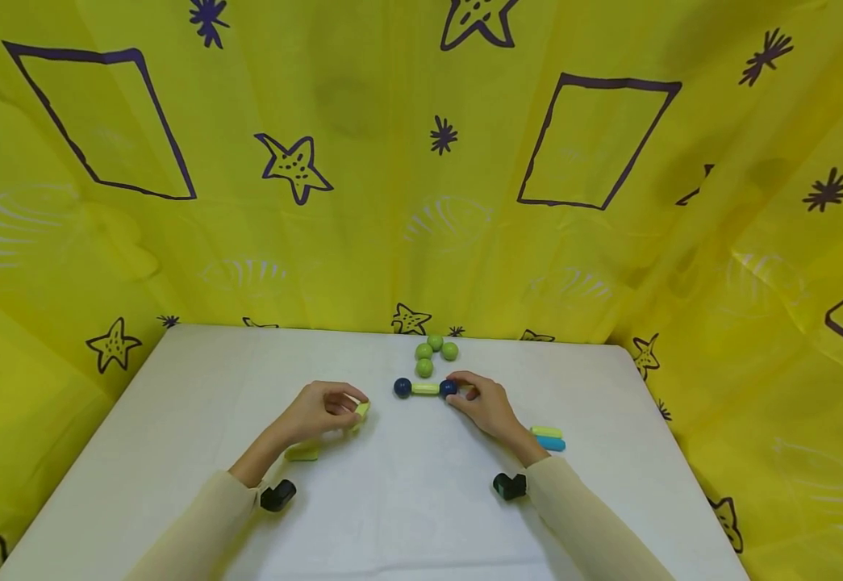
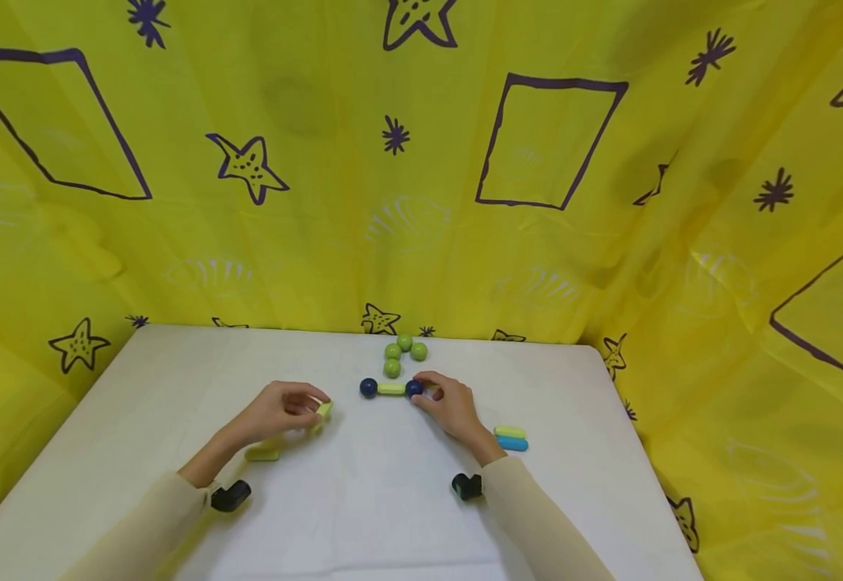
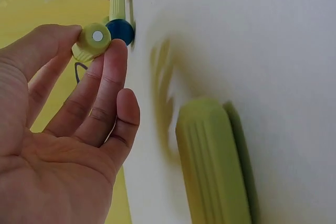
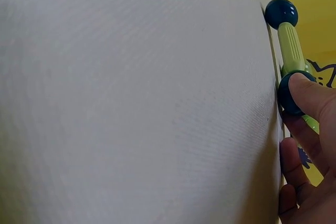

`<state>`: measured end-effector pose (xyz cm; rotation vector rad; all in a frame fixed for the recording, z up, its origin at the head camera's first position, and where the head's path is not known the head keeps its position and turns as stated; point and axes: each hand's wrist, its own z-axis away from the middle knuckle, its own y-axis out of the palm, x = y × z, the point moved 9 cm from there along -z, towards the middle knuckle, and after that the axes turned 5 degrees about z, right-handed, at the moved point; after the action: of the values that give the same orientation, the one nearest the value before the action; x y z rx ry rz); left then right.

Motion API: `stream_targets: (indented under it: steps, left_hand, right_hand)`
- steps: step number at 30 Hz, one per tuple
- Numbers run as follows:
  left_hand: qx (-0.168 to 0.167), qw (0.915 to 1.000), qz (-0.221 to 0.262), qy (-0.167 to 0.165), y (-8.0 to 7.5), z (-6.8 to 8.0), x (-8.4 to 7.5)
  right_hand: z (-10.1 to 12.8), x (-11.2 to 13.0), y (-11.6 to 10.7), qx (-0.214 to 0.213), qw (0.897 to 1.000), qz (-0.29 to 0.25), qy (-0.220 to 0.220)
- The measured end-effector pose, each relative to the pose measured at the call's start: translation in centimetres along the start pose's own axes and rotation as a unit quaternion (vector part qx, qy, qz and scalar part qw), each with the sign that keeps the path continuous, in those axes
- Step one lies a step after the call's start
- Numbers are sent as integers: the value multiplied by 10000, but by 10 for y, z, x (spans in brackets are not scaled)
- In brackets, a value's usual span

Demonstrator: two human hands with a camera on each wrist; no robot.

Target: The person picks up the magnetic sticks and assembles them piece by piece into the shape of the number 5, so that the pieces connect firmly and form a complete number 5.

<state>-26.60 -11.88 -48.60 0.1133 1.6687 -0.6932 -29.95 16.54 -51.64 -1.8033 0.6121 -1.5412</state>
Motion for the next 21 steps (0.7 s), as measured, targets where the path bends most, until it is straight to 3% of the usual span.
stream_targets:
  steps: [12,21]
  left_hand:
    - [-315,9994,90,-83,23,-20,-1]
    - [-448,9962,492,-562,38,-29,4]
  right_hand:
    - [1,3,-1,-28,9999,-93,-123]
    - [0,1,0,0,9999,-81,-60]
